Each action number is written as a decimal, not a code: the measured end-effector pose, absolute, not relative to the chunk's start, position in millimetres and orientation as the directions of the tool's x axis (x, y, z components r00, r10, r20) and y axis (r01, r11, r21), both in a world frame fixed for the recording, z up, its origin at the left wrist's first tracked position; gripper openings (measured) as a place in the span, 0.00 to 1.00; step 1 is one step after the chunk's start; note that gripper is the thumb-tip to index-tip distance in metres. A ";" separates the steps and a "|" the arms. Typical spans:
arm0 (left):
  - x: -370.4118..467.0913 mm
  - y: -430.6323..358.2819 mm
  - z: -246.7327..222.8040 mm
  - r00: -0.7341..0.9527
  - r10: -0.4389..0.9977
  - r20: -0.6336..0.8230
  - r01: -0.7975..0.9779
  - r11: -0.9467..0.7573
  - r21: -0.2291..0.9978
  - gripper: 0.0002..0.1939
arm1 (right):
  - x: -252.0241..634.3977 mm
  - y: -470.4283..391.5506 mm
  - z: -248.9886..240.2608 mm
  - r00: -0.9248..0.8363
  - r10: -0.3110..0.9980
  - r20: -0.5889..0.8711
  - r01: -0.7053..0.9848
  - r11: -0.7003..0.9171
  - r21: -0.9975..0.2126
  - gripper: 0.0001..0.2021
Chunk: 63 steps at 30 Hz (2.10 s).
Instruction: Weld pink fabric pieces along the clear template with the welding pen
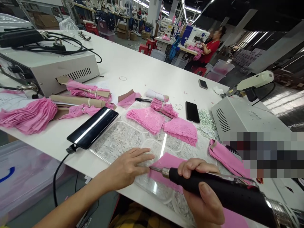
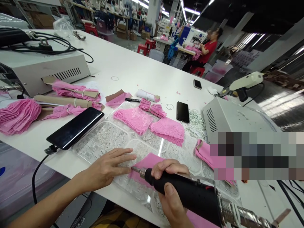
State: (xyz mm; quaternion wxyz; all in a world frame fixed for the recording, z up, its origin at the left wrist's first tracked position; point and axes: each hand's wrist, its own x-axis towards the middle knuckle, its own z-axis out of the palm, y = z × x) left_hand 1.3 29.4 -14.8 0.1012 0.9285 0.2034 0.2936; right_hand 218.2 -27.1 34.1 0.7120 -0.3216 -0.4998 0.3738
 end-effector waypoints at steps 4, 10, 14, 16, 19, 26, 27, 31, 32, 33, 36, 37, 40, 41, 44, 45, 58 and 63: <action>0.5 29.5 -11.1 0.727 0.448 0.521 0.312 -0.891 0.330 0.24 | 233.0 -21.6 39.2 0.370 0.805 0.463 -0.199 0.556 -0.807 0.09; 19.4 28.7 2.9 0.732 0.411 0.543 0.305 -0.911 0.278 0.21 | 288.9 -18.2 48.8 0.613 0.629 0.479 -0.028 0.623 -0.782 0.09; 46.3 31.7 4.9 0.777 0.330 0.537 0.278 -0.944 0.177 0.17 | 317.9 -25.5 51.8 0.706 0.556 0.438 0.017 0.605 -0.796 0.09; 56.9 33.7 2.9 0.798 0.305 0.520 0.279 -0.951 0.131 0.16 | 324.7 -29.2 50.5 0.715 0.545 0.437 0.027 0.603 -0.797 0.10; 64.2 36.2 -1.6 0.807 0.309 0.503 0.304 -0.948 0.095 0.15 | 327.8 -31.7 45.9 0.702 0.562 0.437 0.012 0.605 -0.796 0.10; 63.0 39.9 -6.6 0.849 0.252 0.464 0.293 -0.956 -0.016 0.15 | 327.9 -29.5 38.5 0.692 0.583 0.425 -0.042 0.621 -0.783 0.09; 63.1 40.1 -6.4 0.852 0.248 0.461 0.291 -0.956 -0.022 0.15 | 328.1 -29.5 38.3 0.692 0.582 0.427 -0.043 0.624 -0.780 0.09; 64.1 39.3 -5.2 0.855 0.248 0.456 0.285 -0.958 -0.014 0.15 | 328.5 -30.3 37.6 0.691 0.578 0.434 -0.037 0.628 -0.777 0.09; 64.4 38.8 -5.2 0.853 0.251 0.458 0.285 -0.958 -0.007 0.15 | 328.4 -30.4 37.3 0.689 0.580 0.435 -0.037 0.627 -0.778 0.09; 64.7 38.3 -5.3 0.850 0.256 0.461 0.287 -0.958 0.004 0.15 | 328.4 -30.5 37.0 0.688 0.581 0.434 -0.037 0.626 -0.779 0.09; 65.2 36.7 -6.5 0.834 0.278 0.476 0.298 -0.954 0.035 0.15 | 327.9 -30.4 36.0 0.689 0.583 0.429 -0.036 0.620 -0.784 0.09; 65.2 36.3 -7.0 0.829 0.286 0.480 0.303 -0.952 0.044 0.15 | 327.6 -30.1 35.9 0.691 0.583 0.428 -0.035 0.618 -0.786 0.09; 64.4 36.4 -8.0 0.823 0.292 0.487 0.307 -0.950 0.051 0.15 | 326.3 -28.6 36.1 0.695 0.574 0.432 -0.025 0.620 -0.784 0.09; 64.0 36.8 -8.3 0.826 0.288 0.486 0.305 -0.951 0.045 0.15 | 325.8 -27.9 36.2 0.694 0.572 0.437 -0.024 0.624 -0.781 0.09; 62.6 38.1 -9.1 0.843 0.265 0.468 0.293 -0.956 0.013 0.16 | 324.4 -25.6 35.7 0.684 0.583 0.439 -0.034 0.626 -0.779 0.08; 62.2 38.4 -9.4 0.847 0.260 0.464 0.290 -0.957 0.008 0.16 | 324.1 -24.9 35.2 0.680 0.588 0.438 -0.037 0.624 -0.781 0.08; 64.0 35.9 -9.4 0.823 0.277 0.495 0.297 -0.954 0.040 0.15 | 325.0 -26.5 30.2 0.651 0.591 0.476 0.009 0.621 -0.784 0.09; 64.3 35.1 -9.3 0.816 0.295 0.497 0.302 -0.951 0.069 0.14 | 322.9 -25.8 29.7 0.639 0.598 0.483 0.034 0.606 -0.795 0.08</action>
